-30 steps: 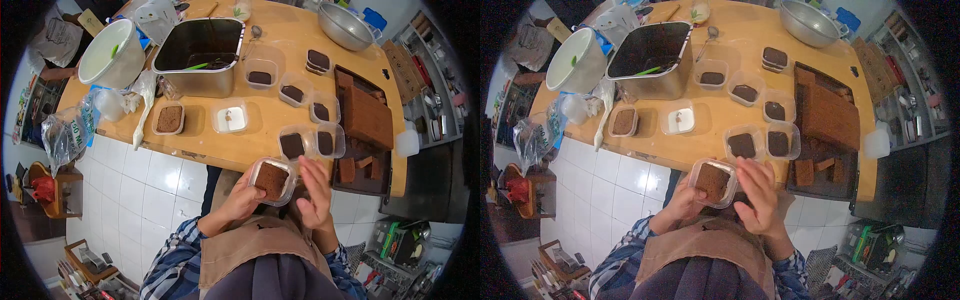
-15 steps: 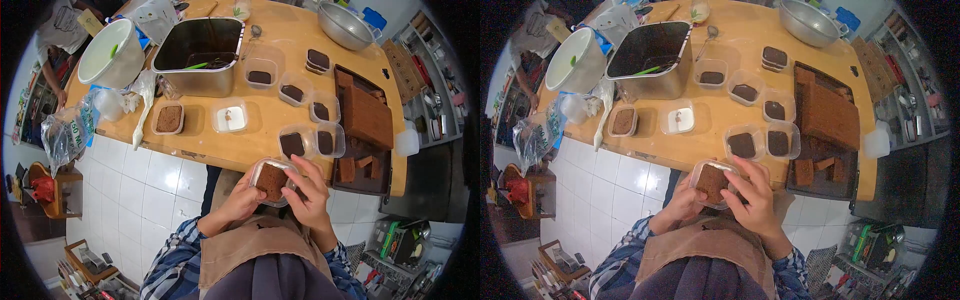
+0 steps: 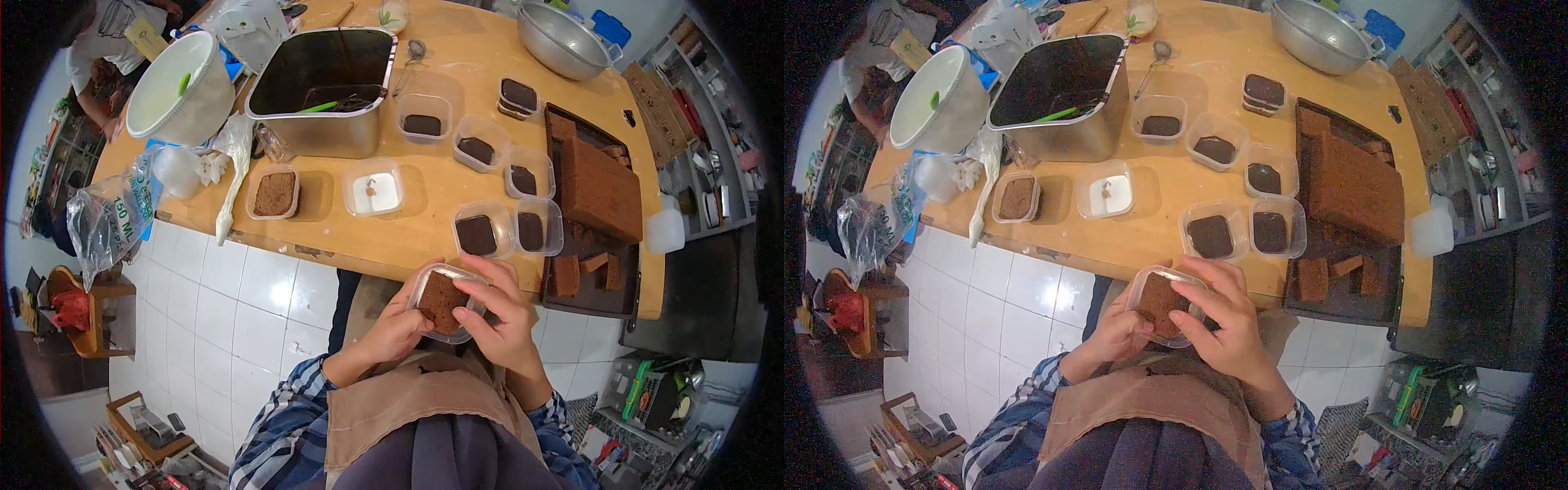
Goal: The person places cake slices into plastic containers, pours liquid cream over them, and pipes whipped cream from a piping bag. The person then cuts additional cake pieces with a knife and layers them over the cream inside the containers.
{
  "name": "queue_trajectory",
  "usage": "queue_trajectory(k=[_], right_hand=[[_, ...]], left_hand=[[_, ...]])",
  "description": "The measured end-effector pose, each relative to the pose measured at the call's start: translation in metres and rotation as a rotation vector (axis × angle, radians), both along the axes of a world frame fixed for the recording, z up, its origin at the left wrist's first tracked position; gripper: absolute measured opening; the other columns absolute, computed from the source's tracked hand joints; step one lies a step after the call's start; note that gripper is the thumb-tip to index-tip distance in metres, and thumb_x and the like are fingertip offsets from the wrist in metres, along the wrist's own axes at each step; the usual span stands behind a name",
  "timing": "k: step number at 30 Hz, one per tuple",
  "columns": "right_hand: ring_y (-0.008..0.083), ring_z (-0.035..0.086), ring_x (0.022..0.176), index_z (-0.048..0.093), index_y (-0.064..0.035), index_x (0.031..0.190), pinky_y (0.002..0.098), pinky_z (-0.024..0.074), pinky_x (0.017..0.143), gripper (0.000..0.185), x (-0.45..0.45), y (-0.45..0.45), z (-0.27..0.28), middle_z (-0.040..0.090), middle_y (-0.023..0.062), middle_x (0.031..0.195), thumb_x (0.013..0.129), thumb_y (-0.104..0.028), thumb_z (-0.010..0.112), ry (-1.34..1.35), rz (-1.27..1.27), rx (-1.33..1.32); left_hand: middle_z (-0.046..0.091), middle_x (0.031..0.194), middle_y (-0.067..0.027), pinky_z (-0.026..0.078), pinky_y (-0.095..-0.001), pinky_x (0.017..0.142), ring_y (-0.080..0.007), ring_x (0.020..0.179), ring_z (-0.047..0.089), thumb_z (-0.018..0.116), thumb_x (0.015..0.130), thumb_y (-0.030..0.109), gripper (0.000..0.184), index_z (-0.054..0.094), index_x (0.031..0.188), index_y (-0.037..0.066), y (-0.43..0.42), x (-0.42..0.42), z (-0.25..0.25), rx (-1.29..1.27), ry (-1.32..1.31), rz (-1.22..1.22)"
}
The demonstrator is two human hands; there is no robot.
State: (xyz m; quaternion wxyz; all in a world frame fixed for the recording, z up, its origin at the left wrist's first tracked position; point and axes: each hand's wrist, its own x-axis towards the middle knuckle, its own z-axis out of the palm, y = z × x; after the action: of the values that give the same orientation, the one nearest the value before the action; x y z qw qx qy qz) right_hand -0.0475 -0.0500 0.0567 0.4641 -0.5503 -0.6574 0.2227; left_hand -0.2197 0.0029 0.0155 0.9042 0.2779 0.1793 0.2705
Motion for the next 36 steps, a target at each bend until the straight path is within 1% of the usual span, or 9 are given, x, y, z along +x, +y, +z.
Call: queue_trajectory(k=[10, 13, 14, 17, 20, 25, 27, 31, 36], right_hand=[[0.0333, 0.051, 0.107, 0.063, -0.0004, 0.106, 0.04, 0.0409, 0.091, 0.034, 0.006, -0.002, 0.005, 0.055, 0.0171, 0.121, 0.073, -0.008, 0.07, -0.001, -0.018, 0.019], [0.0324, 0.054, 0.105, 0.062, 0.0024, 0.106, 0.0394, 0.042, 0.09, 0.034, 0.018, -0.018, 0.01, 0.056, 0.0199, 0.118, 0.074, -0.008, 0.069, 0.086, -0.154, 0.135], [0.0312, 0.055, 0.104, 0.062, 0.0045, 0.105, 0.0402, 0.042, 0.09, 0.031, 0.022, -0.023, 0.012, 0.057, 0.0223, 0.115, 0.077, -0.007, 0.065, 0.138, -0.207, 0.197], [0.0301, 0.055, 0.105, 0.062, 0.0053, 0.105, 0.0407, 0.0416, 0.091, 0.028, 0.041, -0.039, 0.017, 0.057, 0.0221, 0.115, 0.08, -0.007, 0.061, 0.098, -0.386, 0.27], [0.0284, 0.055, 0.106, 0.062, 0.0061, 0.107, 0.0393, 0.0426, 0.091, 0.029, 0.061, -0.056, 0.021, 0.057, 0.0211, 0.115, 0.081, -0.006, 0.057, 0.015, -0.562, 0.296], [0.0235, 0.057, 0.102, 0.06, 0.0068, 0.109, 0.0328, 0.0461, 0.09, 0.026, 0.103, -0.087, 0.02, 0.056, 0.0184, 0.118, 0.084, 0.005, 0.052, 0.072, -0.868, 0.346], [0.022, 0.057, 0.102, 0.059, 0.0067, 0.11, 0.0309, 0.0467, 0.089, 0.025, 0.126, -0.105, 0.015, 0.055, 0.0178, 0.118, 0.086, 0.006, 0.051, 0.105, -0.98, 0.366], [0.0179, 0.057, 0.101, 0.059, 0.0047, 0.111, 0.0271, 0.047, 0.087, 0.024, 0.148, -0.126, 0.009, 0.056, 0.0142, 0.117, 0.088, 0.003, 0.053, 0.096, -1.182, 0.312], [0.0171, 0.057, 0.099, 0.062, 0.0032, 0.106, 0.0296, 0.0463, 0.085, 0.021, 0.157, -0.132, -0.006, 0.061, 0.0111, 0.107, 0.086, -0.003, 0.06, 0.07, -1.206, 0.15]], left_hand=[[0.039, 0.134, -0.0103, 0.037, -0.0351, 0.101, -0.0211, 0.122, 0.044, 0.049, 0.071, -0.006, 0.078, 0.021, 0.143, 0.007, -0.001, 0.002, 0.004, -0.005, 0.031, 0.041], [0.041, 0.133, -0.0114, 0.038, -0.037, 0.1, -0.0226, 0.12, 0.046, 0.052, 0.073, -0.005, 0.075, 0.023, 0.141, 0.006, 0.0, 0.0, 0.002, -0.031, -0.042, 0.078], [0.042, 0.133, -0.0119, 0.039, -0.0377, 0.1, -0.0231, 0.119, 0.047, 0.053, 0.074, -0.004, 0.073, 0.024, 0.141, 0.005, 0.001, 0.0, 0.001, -0.038, -0.072, 0.088], [0.045, 0.128, -0.0196, 0.043, -0.0431, 0.098, -0.0338, 0.117, 0.05, 0.06, 0.071, 0.001, 0.072, 0.028, 0.136, 0.0, 0.003, 0.0, -0.001, -0.029, -0.017, 0.098], [0.048, 0.124, -0.0205, 0.045, -0.0439, 0.097, -0.0364, 0.115, 0.051, 0.063, 0.071, 0.002, 0.069, 0.032, 0.132, -0.001, 0.001, 0.004, 0.009, 0.025, 0.096, 0.151], [0.051, 0.119, -0.0192, 0.05, -0.0456, 0.091, -0.0373, 0.115, 0.051, 0.067, 0.069, 0.006, 0.066, 0.037, 0.128, -0.001, 0.005, 0.006, 0.021, 0.046, 0.083, 0.145], [0.051, 0.12, -0.0202, 0.048, -0.0412, 0.092, -0.0331, 0.112, 0.054, 0.065, 0.072, 0.002, 0.063, 0.037, 0.129, -0.001, 0.003, 0.005, 0.025, -0.022, 0.026, 0.179], [0.052, 0.117, -0.0235, 0.049, -0.0447, 0.092, -0.0372, 0.114, 0.052, 0.062, 0.073, 0.002, 0.06, 0.037, 0.128, -0.004, 0.005, 0.002, 0.025, 0.012, 0.107, 0.205], [0.053, 0.117, -0.0213, 0.048, -0.0456, 0.094, -0.0362, 0.114, 0.052, 0.062, 0.074, 0.003, 0.058, 0.039, 0.127, -0.002, 0.003, 0.001, 0.023, -0.035, 0.058, 0.242]])
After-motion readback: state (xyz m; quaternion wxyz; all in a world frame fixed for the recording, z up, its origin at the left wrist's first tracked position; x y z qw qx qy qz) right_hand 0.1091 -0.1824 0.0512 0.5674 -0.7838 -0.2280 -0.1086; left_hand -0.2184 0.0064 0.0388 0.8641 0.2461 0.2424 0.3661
